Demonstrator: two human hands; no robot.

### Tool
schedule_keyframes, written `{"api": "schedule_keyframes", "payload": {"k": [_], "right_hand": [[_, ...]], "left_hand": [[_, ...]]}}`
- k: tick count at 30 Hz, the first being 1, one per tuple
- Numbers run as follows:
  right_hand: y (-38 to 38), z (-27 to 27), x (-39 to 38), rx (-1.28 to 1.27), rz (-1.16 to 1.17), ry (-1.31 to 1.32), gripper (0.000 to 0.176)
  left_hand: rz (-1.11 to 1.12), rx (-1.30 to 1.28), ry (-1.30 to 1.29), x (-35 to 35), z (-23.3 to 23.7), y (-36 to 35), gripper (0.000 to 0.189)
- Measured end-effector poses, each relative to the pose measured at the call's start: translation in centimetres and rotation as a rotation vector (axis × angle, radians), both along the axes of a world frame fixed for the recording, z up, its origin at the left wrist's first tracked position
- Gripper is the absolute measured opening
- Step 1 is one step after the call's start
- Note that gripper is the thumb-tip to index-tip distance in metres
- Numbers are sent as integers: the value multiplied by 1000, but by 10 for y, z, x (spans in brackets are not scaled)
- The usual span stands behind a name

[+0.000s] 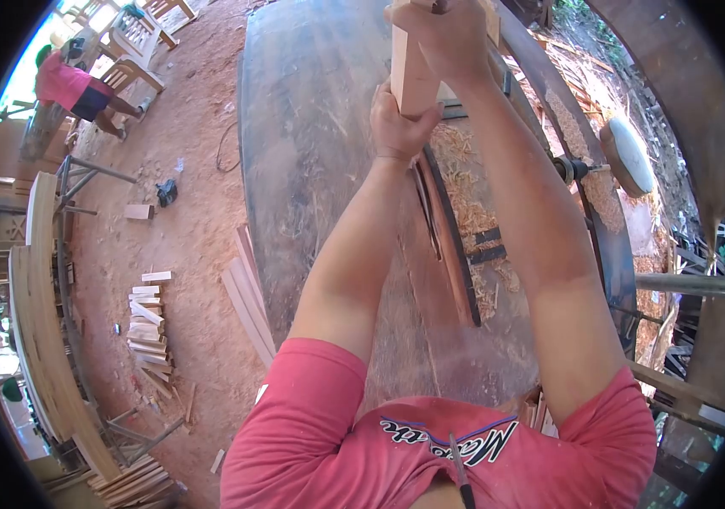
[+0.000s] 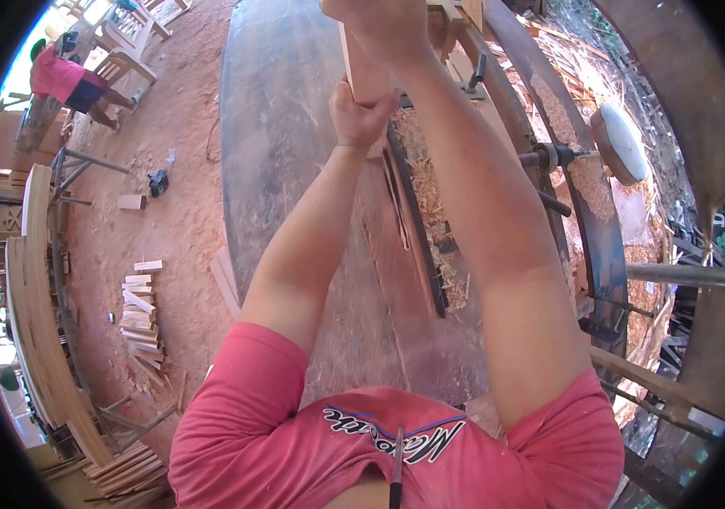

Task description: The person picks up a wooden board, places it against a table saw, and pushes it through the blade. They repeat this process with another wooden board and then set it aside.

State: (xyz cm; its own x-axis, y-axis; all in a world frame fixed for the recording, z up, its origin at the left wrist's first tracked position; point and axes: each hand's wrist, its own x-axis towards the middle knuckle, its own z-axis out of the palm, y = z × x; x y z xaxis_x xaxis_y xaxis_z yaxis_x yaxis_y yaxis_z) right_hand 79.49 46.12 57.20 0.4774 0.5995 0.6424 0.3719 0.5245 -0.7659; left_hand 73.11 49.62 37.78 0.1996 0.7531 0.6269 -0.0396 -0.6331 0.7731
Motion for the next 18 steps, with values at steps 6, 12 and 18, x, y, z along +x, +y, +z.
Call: {"api": "schedule_keyframes", "payload": {"k": [6,12,18], "right_hand": [[36,-8,17,-47,-78,-60,26],[75,-11,26,-41,-121,-159,31],[112,-10,7,-193,14,-173,28]], "left_hand": [[-80,-166,7,11,2,29,64],[-68,-35,110,13,12,75,59],[-71,-17,326,-28,38,91,53]]}}
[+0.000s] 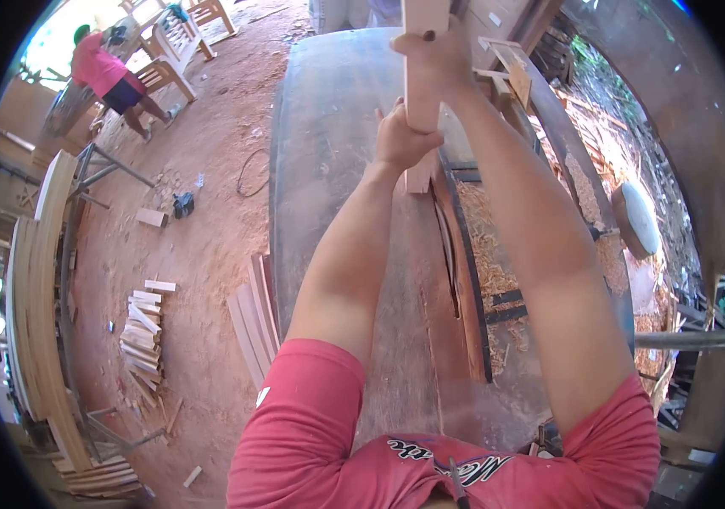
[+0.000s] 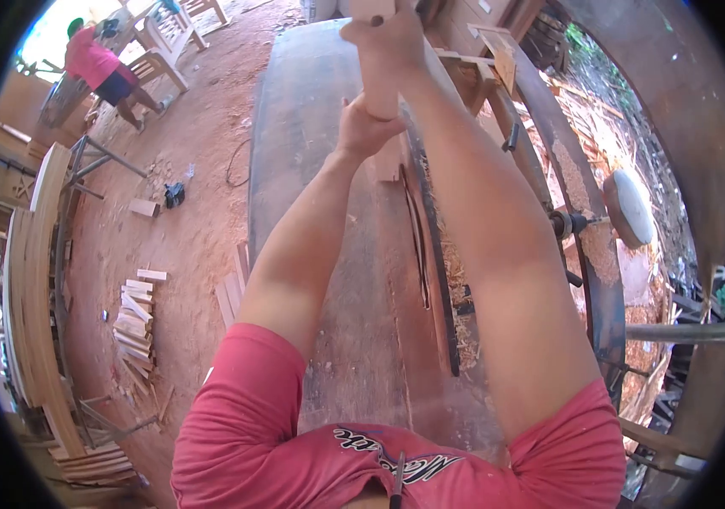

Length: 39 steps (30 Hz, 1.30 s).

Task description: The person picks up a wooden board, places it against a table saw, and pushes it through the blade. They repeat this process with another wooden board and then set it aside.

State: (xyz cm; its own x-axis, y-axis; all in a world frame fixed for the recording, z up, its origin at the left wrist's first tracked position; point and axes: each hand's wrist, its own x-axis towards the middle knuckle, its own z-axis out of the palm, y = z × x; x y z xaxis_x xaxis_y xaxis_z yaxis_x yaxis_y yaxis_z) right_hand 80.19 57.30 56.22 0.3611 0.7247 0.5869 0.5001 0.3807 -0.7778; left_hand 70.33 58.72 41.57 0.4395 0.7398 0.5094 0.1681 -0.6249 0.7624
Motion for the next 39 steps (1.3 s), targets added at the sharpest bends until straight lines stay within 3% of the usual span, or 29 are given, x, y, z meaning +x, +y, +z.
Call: {"api": "schedule_keyframes", "payload": {"k": [2,3,4,7,12,14,16,17,18,21,23,24,25,26,27,29,30,34,35,36,38,39], "right_hand": [[0,2,-42,116,-101,66,26],[8,2,-55,49,8,55,47],[9,1,-67,61,29,50,47],[-31,17,-159,75,247,81,31],[-114,7,-307,-16,506,204,29],[-160,-8,-357,-438,676,411,31],[-200,-52,-404,-614,820,390,21],[-229,-70,-429,-660,844,547,20],[-263,-91,-456,-708,860,707,21],[-343,-174,-522,-1053,697,1027,18],[-389,-220,-548,-1217,665,1083,16],[-408,-245,-561,-1336,558,1073,15],[-428,-268,-573,-1453,446,1058,15],[-446,-291,-582,-1476,449,1057,15],[-462,-313,-587,-1522,425,1053,13],[-493,-328,-594,-1584,395,1051,12],[-504,-331,-598,-1637,318,1052,12],[-525,-364,-596,-1647,221,1061,16],[-522,-371,-589,-1667,212,1087,17],[-510,-338,-585,-1675,175,1045,20],[-491,-333,-552,-1759,502,794,30],[-482,-298,-546,-1669,632,337,47]], "left_hand": [[-5,-85,-32,-34,11,-8,49],[-14,-201,-104,-57,14,-14,46],[-24,-314,-179,-80,17,-20,43],[174,-244,-134,-167,-2,-43,44],[452,-326,-125,-336,20,-176,40],[560,-354,-106,-401,-2,-238,38],[641,-378,-103,-467,-40,-317,36],[652,-409,-145,-495,-51,-365,35],[740,-456,3,-515,-51,-410,37],[866,-665,394,-562,-74,-529,43],[804,-928,432,-583,-75,-588,49],[818,-948,435,-588,-70,-611,49],[859,-1143,358,-588,-64,-631,52],[896,-1334,272,-589,-61,-644,56],[906,-1351,272,-594,-65,-652,56],[722,-1387,624,-601,-78,-666,62],[721,-1398,627,-602,-80,-673,62],[606,-1487,559,-614,-106,-674,65],[572,-1517,388,-619,-121,-668,64],[536,-1544,212,-620,-134,-661,63],[563,-1501,96,-627,-157,-628,59],[536,-1503,171,-632,-179,-609,58]]}}
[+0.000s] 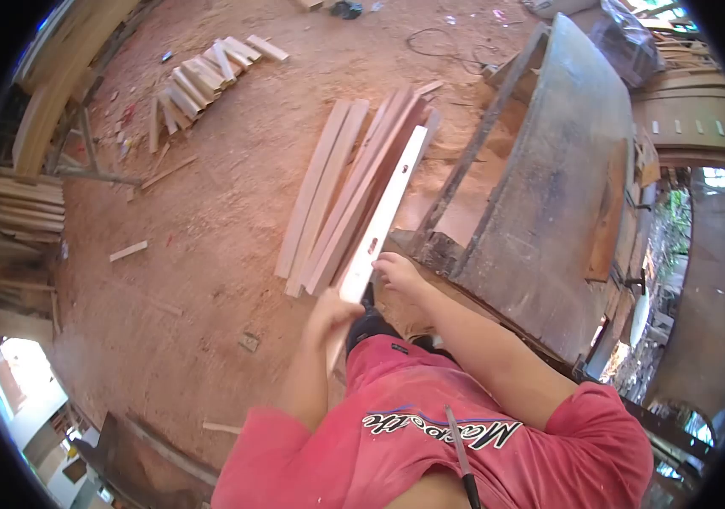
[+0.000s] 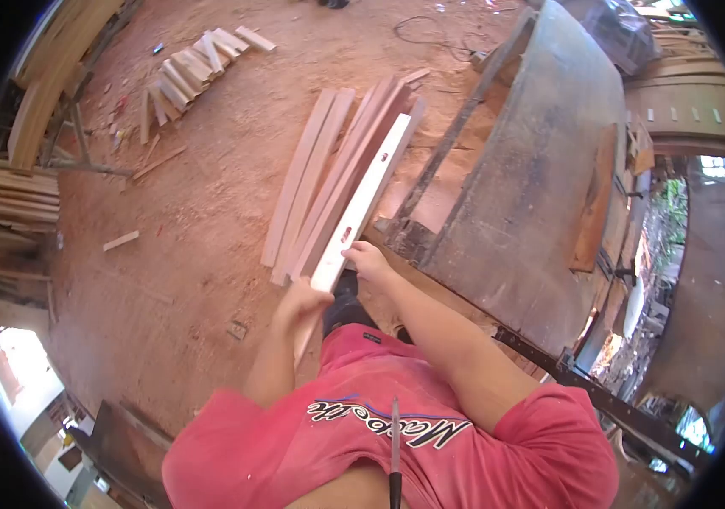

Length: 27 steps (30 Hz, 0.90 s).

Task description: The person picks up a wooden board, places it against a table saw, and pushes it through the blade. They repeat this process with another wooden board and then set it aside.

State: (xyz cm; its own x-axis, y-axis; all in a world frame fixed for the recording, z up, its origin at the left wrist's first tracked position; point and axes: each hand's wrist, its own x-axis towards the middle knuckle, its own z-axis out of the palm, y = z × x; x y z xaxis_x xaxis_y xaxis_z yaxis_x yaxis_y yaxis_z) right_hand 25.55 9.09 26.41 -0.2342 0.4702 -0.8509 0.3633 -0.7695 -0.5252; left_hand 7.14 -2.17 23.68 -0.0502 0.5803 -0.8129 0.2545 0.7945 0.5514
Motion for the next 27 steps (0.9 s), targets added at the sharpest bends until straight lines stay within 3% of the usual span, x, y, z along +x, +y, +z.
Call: {"api": "schedule_keyframes", "payload": {"k": [1,3,5,6,7,10,12,13,15,17,18,21,23,25,27], "right_hand": [[0,15,17,205,139,111,58],[-6,49,55,281,365,164,60],[-35,84,95,316,416,161,59],[-58,78,122,263,341,145,59],[-88,67,151,209,266,130,58],[-202,39,228,221,-201,-246,49],[-308,-17,295,157,-484,-442,40],[-359,-31,318,91,-645,-486,34],[-462,-26,341,-66,-953,-378,30],[-571,-40,333,-190,-1418,-462,34],[-614,-33,315,-215,-1451,-468,34],[-712,-3,268,-348,-1342,-594,37],[-759,6,233,-480,-1083,-602,29],[-790,4,206,-513,-1134,-506,28],[-810,8,179,-547,-1171,-416,27]], "left_hand": [[-62,-17,31,-4,-18,22,58],[-153,-21,108,-6,-23,62,53],[53,47,-189,-4,-43,77,51],[49,52,-143,-3,-111,78,44],[122,-19,-206,0,-69,86,46],[132,-191,-272,-5,-93,55,42],[-317,-280,-45,-10,-95,23,49],[-326,-280,-30,-9,-89,5,49],[-393,107,276,-7,-76,-51,47],[-415,98,309,-9,-89,-75,42],[-339,58,213,-9,-95,-79,39],[-223,101,81,-13,-134,-75,36],[-177,286,193,0,-82,-67,38],[-173,420,290,6,-71,-61,42],[-239,349,388,6,-88,-51,47]]}}
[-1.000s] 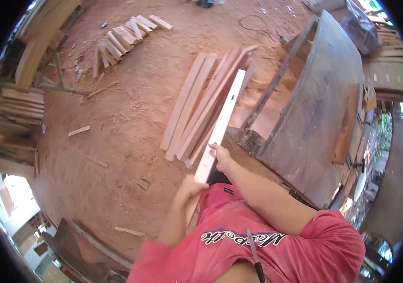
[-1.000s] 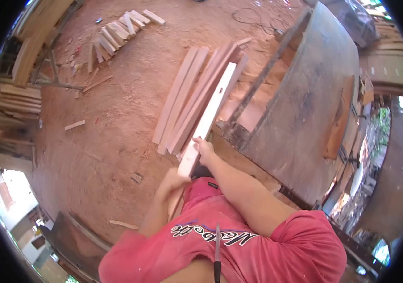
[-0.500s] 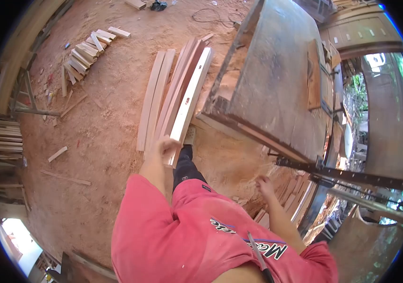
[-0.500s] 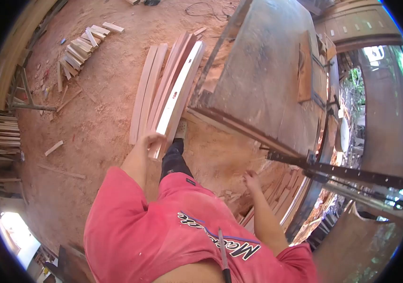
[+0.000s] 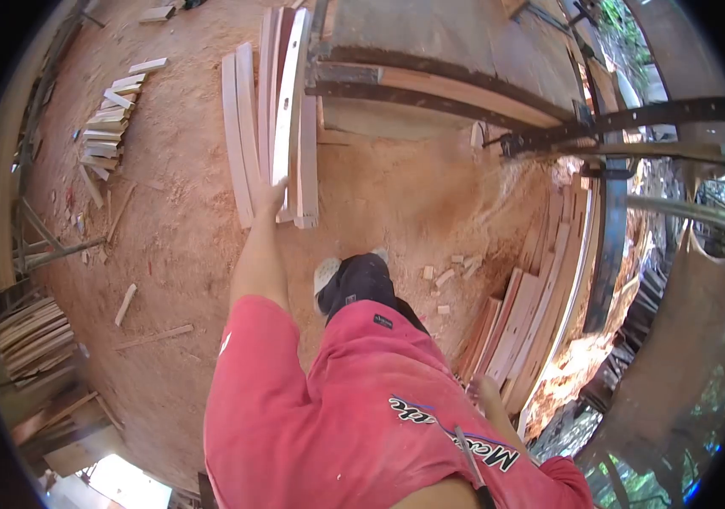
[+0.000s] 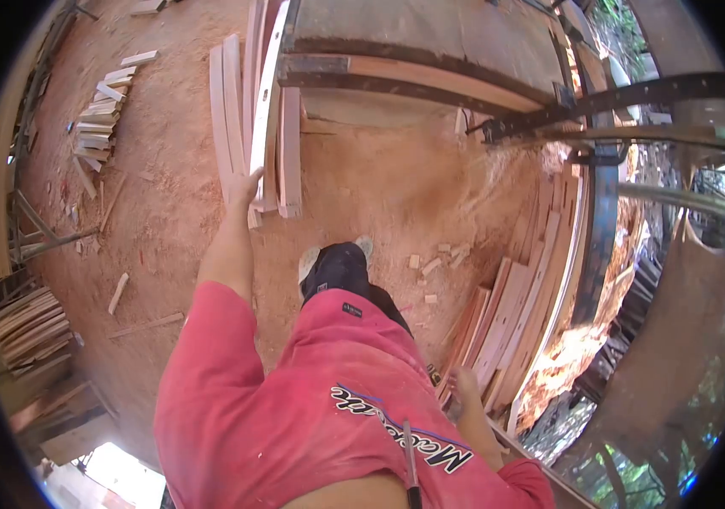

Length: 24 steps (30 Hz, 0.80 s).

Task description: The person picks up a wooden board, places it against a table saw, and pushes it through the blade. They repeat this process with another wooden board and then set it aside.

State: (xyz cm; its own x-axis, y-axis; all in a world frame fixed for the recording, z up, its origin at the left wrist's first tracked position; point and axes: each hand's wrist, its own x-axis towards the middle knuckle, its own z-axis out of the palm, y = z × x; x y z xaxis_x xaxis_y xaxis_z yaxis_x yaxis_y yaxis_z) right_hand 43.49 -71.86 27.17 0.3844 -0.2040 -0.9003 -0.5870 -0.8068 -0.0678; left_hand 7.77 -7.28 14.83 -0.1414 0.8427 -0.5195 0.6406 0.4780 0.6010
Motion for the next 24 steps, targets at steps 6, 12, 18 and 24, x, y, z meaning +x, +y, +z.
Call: {"api": "schedule_keyframes", "payload": {"k": [6,12,18,24], "right_hand": [[47,-34,-17,342,236,-226,27],[116,-37,-28,404,349,-158,35],[148,-31,-84,476,529,-188,33],[79,-6,-104,650,765,-316,38]], "left_hand": [[-324,101,135,-53,-88,-123,61],[-475,-569,42,-141,-22,-304,68],[450,-554,-250,-324,-30,-433,23],[640,-572,-161,-342,-17,-415,20]]}}
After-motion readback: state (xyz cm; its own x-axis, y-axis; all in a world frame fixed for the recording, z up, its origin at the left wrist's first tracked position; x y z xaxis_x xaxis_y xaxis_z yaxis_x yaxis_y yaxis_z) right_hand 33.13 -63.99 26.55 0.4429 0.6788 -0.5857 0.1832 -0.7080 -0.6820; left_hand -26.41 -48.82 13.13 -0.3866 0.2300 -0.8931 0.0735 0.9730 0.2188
